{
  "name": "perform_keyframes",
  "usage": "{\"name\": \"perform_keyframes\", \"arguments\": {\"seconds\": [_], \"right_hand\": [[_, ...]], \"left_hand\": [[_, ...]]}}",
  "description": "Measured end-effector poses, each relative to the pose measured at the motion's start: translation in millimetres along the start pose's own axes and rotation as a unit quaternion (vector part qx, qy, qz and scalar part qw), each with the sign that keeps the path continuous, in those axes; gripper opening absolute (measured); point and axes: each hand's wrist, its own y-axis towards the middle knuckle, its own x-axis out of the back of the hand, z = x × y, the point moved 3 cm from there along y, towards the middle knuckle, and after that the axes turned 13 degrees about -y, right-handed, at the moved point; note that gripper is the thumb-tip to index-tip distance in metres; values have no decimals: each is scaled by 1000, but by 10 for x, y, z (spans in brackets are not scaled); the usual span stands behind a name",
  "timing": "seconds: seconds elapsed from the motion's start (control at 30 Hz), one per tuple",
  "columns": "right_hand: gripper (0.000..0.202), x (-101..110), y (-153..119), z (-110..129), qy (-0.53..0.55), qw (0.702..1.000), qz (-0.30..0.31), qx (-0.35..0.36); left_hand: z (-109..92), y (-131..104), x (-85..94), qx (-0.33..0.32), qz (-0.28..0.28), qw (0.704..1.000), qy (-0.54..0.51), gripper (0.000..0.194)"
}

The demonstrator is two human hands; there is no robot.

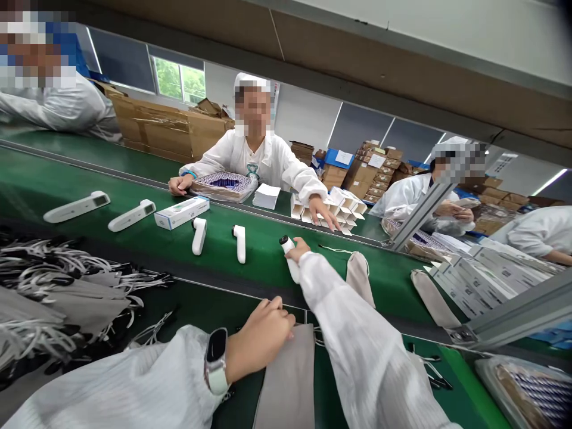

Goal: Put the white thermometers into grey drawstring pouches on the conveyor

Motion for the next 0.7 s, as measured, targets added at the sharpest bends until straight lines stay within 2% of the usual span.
{"name": "perform_keyframes", "arguments": {"seconds": [0.1, 0.2, 0.27, 0.4, 0.47, 0.6, 0.7], "right_hand": [[50, 250, -290, -53, 138, 988, 58, 44], [60, 451, -640, -83, 371, 915, 126, 94], [66, 510, -779, -117, 443, 882, 139, 86], [65, 494, -828, -195, 468, 874, 121, 52], [61, 449, -835, -193, 466, 873, 135, 56], [33, 266, -952, -102, 402, 876, 250, 96], [36, 110, -1056, -51, 319, 883, 324, 117]], "left_hand": [[57, 50, 66, 16, -7, 995, -103, 22], [48, 90, 112, 42, -22, 978, -204, 26], [41, 108, 138, 68, -42, 963, -259, 28], [70, 135, 181, 100, -87, 946, -295, 29], [91, 144, 205, 94, -110, 942, -303, 26], [140, 143, 278, 81, -195, 923, -321, 23], [179, 146, 323, 86, -232, 909, -336, 21]]}}
